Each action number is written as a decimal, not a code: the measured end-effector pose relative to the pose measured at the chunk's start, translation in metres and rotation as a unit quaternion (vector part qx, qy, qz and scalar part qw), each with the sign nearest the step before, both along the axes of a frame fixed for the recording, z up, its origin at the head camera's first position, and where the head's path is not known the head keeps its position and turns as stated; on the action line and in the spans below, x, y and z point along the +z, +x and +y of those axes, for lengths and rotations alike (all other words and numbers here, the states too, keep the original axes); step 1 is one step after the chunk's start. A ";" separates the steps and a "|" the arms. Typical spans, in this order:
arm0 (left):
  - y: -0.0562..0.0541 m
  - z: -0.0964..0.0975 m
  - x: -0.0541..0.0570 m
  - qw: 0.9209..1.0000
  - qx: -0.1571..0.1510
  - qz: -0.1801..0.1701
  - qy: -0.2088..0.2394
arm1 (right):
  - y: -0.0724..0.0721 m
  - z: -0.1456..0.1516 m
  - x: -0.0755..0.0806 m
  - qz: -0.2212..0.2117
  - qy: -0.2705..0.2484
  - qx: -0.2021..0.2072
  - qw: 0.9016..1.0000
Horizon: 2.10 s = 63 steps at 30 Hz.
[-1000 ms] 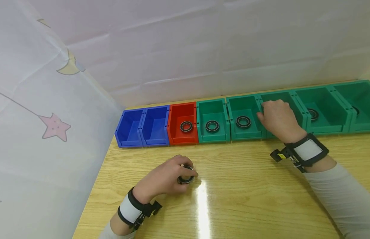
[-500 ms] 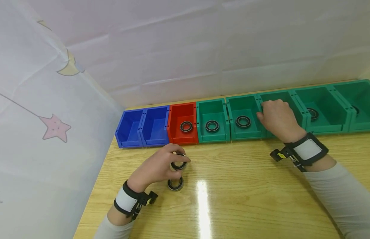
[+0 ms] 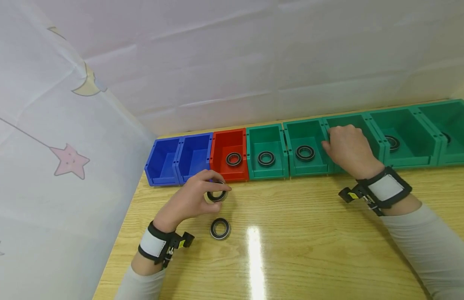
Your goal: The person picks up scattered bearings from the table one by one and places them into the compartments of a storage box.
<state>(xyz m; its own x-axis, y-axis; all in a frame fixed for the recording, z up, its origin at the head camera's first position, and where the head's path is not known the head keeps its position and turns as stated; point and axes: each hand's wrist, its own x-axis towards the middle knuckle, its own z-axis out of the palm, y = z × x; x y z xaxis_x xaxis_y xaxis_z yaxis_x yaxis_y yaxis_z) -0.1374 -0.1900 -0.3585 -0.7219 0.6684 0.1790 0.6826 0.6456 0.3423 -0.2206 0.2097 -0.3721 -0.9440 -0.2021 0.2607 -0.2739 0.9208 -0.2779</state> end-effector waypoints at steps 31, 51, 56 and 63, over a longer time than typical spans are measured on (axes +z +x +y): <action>-0.033 -0.028 0.027 0.997 0.074 0.021 0.029 | 0.000 0.000 -0.001 0.015 0.001 0.006 1.000; -0.050 -0.054 0.018 0.988 0.136 0.022 0.075 | -0.001 0.000 -0.002 0.010 -0.003 0.003 1.000; -0.055 -0.056 0.015 0.987 0.143 0.027 0.072 | -0.001 0.000 -0.002 0.009 -0.005 0.004 1.000; -0.061 -0.058 0.011 0.984 0.161 0.018 0.073 | 0.000 0.000 -0.003 0.010 -0.005 0.002 1.000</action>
<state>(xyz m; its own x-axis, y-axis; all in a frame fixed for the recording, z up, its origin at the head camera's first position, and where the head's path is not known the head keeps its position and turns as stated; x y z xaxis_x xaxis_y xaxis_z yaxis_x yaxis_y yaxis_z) -0.1981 -0.2483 -0.3477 -0.8834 0.3717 0.2852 0.4644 0.7756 0.4276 -0.2210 0.2097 -0.3748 -0.9376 -0.2038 0.2818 -0.2839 0.9166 -0.2817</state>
